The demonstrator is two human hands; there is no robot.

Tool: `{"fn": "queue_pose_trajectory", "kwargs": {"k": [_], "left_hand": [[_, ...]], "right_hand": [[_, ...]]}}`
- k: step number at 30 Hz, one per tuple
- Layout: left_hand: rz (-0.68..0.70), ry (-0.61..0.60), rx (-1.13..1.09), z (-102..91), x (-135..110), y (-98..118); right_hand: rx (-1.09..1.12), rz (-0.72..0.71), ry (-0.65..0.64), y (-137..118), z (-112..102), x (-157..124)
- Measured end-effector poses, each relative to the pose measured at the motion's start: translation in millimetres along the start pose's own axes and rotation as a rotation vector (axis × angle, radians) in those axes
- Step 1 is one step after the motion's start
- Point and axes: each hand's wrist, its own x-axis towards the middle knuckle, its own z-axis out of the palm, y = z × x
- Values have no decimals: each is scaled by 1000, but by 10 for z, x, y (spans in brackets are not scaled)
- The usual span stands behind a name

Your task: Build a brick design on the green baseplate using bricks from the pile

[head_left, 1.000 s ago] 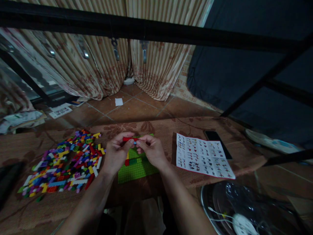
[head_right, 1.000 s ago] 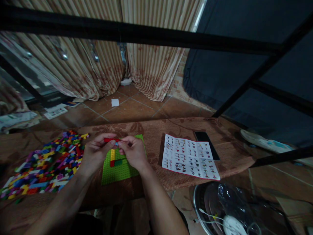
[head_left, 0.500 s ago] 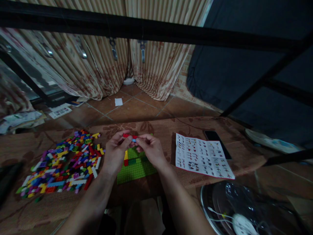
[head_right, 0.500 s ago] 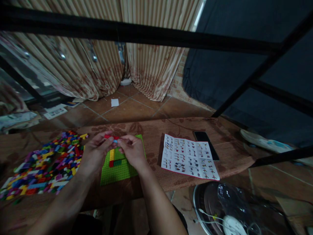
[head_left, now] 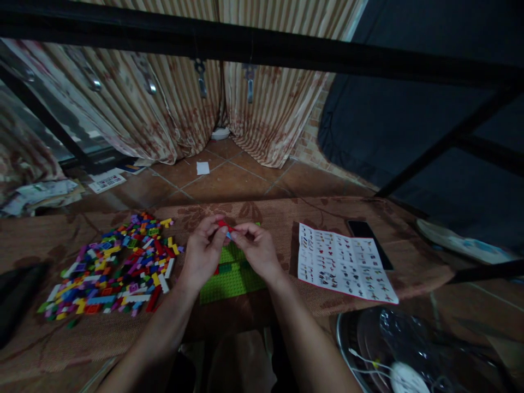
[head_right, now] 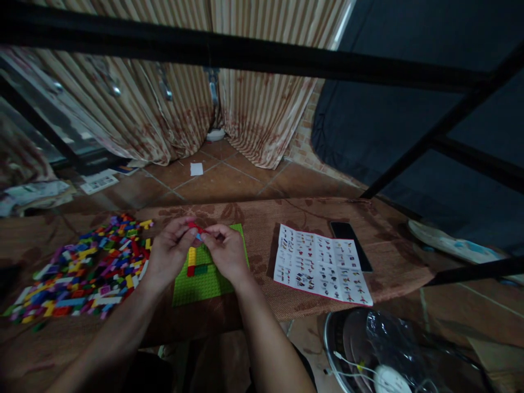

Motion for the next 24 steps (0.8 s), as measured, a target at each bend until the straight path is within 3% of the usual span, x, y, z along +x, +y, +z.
{"fn": "queue_pose_trajectory", "kwargs": {"k": [10, 17, 24], "left_hand": [[69, 37, 91, -40, 19, -12], [76, -61, 172, -38, 9, 12], [11, -176, 74, 22, -13, -8]], "right_hand": [[70, -45, 34, -27, 47, 12], [181, 2, 57, -36, 34, 20], [198, 64, 101, -9, -26, 43]]}}
